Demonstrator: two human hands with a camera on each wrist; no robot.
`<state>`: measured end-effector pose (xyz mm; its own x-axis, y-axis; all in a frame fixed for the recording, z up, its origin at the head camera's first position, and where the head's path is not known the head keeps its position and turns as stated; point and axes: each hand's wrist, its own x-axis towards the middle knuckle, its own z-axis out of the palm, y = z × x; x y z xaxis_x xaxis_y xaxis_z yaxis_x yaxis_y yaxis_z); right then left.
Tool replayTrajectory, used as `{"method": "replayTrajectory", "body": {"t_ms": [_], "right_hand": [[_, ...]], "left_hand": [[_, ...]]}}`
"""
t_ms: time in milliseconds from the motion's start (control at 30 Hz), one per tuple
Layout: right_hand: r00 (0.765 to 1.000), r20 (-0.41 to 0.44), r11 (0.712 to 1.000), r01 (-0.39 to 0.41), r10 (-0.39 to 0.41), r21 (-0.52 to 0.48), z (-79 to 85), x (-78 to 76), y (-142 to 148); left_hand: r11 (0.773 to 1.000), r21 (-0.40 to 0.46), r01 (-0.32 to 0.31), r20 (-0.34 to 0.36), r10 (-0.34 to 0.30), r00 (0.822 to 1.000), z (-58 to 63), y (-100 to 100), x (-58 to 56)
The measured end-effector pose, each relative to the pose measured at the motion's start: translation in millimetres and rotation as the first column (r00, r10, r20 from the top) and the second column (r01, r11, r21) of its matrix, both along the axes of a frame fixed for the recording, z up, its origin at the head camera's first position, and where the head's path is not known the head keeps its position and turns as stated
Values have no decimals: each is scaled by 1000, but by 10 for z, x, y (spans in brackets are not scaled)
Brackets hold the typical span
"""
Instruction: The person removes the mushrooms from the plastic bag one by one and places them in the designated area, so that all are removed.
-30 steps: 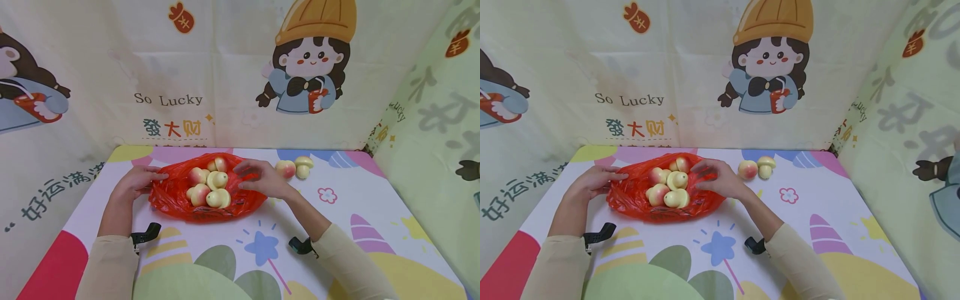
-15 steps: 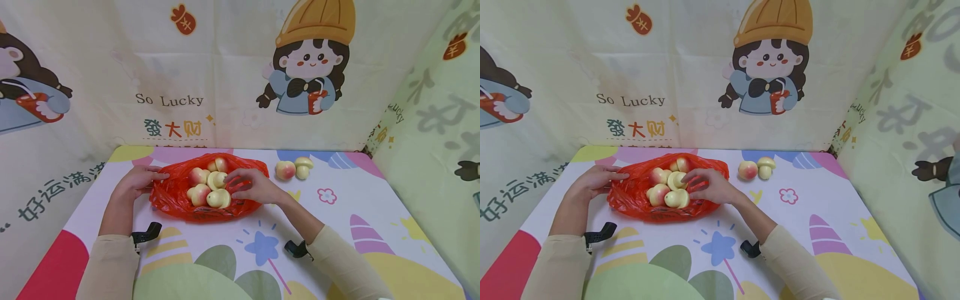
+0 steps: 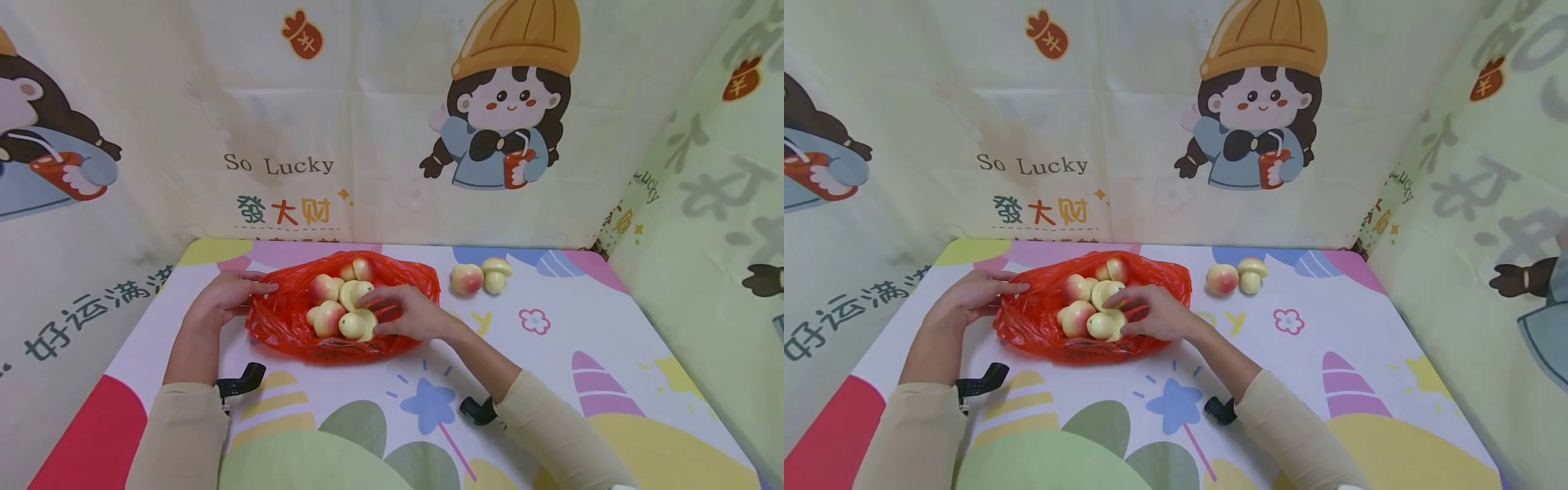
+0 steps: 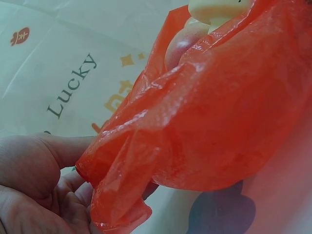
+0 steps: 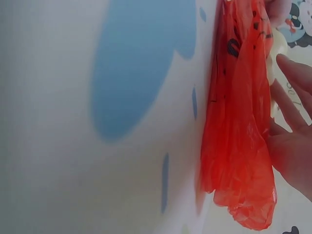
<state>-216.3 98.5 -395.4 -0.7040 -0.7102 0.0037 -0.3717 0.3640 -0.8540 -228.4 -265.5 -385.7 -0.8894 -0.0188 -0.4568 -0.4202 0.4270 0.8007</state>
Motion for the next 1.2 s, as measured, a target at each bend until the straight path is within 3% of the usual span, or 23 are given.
{"method": "replayTrajectory", "body": {"t_ms": [533,800,1200], "right_hand": [[998,14,997,-62,62,44,-44,42,-78],[992,-35,992,-116,118,48,-58,34,-101],[989,-83,989,-114,121,90,-8,42,-105]], "left_hand": [[1000,25,-11,7,11,1000,11,-14,-1],[1000,24,-8,14,7,1000,11,-24,-5],[1000,25,-7,8,7,1000,15,-27,-3]]}}
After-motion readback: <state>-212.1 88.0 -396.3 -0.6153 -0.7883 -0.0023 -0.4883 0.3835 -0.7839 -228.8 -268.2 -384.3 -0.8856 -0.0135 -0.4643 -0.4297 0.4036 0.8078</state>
